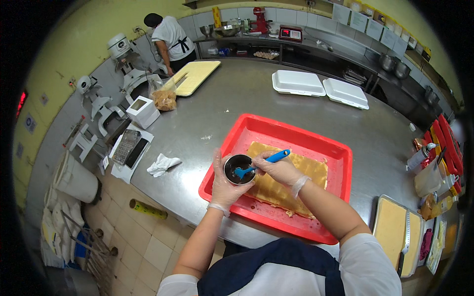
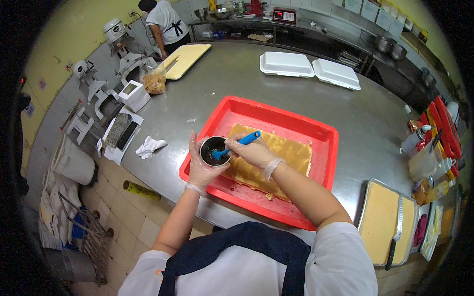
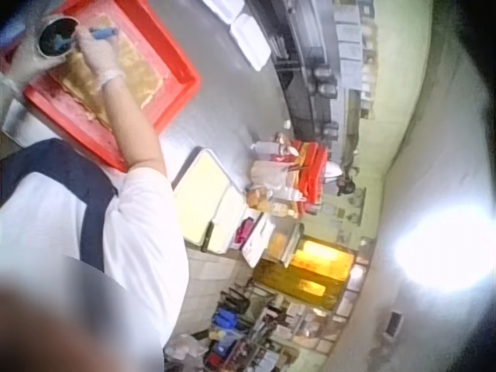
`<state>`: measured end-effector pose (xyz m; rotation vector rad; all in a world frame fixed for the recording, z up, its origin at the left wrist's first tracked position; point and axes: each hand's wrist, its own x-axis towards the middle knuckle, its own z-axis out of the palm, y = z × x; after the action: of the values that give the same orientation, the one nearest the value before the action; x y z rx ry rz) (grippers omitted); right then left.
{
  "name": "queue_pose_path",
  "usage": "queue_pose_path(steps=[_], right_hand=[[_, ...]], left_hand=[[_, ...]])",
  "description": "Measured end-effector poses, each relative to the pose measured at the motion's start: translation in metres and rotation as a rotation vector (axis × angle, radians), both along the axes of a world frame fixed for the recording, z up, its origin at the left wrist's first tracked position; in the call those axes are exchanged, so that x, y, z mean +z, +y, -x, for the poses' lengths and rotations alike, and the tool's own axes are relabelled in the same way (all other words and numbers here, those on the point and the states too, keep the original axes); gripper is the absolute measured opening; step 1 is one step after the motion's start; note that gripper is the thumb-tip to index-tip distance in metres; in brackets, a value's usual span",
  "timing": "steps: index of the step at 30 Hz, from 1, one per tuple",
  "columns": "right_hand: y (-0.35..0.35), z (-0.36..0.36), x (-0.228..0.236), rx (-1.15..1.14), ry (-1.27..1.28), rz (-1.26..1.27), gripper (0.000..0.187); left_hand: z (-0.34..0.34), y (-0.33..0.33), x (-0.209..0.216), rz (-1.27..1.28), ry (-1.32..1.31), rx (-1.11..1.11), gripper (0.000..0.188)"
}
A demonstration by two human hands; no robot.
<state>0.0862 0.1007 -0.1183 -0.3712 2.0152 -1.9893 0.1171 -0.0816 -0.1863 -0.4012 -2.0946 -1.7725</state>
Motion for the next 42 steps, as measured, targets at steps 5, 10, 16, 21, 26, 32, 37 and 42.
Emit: queue_pose_path(steps=[5, 10, 16, 21, 26, 32, 37, 42], right_hand=[[0.031, 0.013, -0.003, -0.133, -0.019, 0.199, 0.021], [0.082, 0.005, 0.014, -0.123, -0.027, -0.035, 0.026], [0.083, -0.011, 0.018, 0.156, -0.054, -0.473, 0.03], [0.062, -0.005, 0.011, 0.219, -0.055, -0.422, 0.028], [0.051, -0.003, 0.014, 0.162, -0.01, -0.448, 0.026], [0.047, -0.002, 0.016, 0.197, 0.013, -0.511, 0.024], [0.055, 0.002, 0.018, 0.298, -0.055, -0.608, 0.026], [0.076, 0.013, 0.047, -0.082, -0.027, -0.432, 0.024]], left_hand=[[-0.002, 0.0, 0.002, -0.021, -0.041, 0.098, 0.126], [0.0, 0.002, 0.009, -0.143, -0.053, 0.134, 0.126], [-0.003, 0.003, 0.014, -0.206, -0.059, 0.18, 0.125], [-0.002, 0.001, 0.011, -0.181, -0.007, 0.184, 0.126], [0.0, 0.001, 0.007, -0.213, -0.009, 0.195, 0.127], [0.0, 0.001, 0.008, -0.198, -0.027, 0.202, 0.127], [-0.001, 0.0, 0.011, -0.17, -0.035, 0.163, 0.125], [0.0, 0.001, 0.008, -0.149, -0.058, 0.115, 0.125]])
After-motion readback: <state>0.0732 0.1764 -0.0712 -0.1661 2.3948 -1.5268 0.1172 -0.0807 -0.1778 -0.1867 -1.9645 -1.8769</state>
